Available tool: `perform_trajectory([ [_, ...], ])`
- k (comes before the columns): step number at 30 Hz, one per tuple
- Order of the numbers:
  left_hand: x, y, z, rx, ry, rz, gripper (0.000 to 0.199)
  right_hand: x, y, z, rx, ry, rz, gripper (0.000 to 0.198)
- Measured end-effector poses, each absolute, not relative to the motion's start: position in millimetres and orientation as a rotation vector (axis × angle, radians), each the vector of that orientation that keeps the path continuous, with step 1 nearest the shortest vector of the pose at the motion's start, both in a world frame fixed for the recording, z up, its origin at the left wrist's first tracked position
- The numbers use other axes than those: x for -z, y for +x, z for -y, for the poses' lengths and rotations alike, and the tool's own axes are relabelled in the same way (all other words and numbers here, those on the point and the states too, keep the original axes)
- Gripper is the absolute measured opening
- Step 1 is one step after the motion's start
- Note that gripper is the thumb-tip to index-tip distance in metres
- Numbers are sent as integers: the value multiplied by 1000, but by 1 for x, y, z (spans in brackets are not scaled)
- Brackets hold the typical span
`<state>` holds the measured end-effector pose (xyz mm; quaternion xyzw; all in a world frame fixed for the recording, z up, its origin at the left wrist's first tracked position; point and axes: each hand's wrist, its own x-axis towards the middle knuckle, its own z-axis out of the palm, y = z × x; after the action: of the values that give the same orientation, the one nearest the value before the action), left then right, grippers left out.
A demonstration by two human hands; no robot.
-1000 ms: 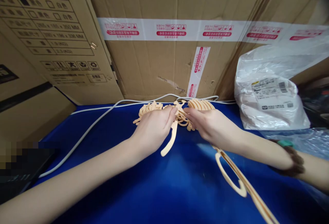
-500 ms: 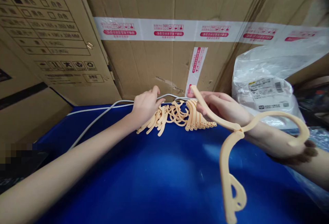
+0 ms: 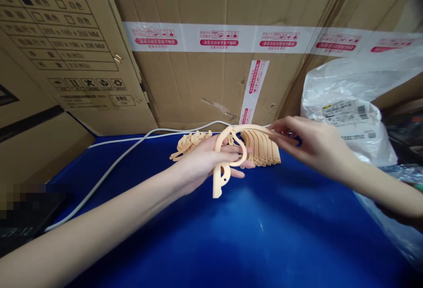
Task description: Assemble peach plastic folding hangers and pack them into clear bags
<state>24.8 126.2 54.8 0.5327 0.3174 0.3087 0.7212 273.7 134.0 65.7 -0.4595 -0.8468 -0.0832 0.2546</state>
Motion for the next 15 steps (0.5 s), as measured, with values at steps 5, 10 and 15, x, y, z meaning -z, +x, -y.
perform_trajectory([
  [5,-54,33,-126,-559,1112,-628,12,-61,260,-127,815,-1086,2416,31],
  [10,-51,30,-127,-405,856,-574,12,-54,265,-128,758,-1078,2516,37],
  [15,-54,37,-126,-358,1053,-769,13,-54,259,-132,-91,-1386,2483,42],
])
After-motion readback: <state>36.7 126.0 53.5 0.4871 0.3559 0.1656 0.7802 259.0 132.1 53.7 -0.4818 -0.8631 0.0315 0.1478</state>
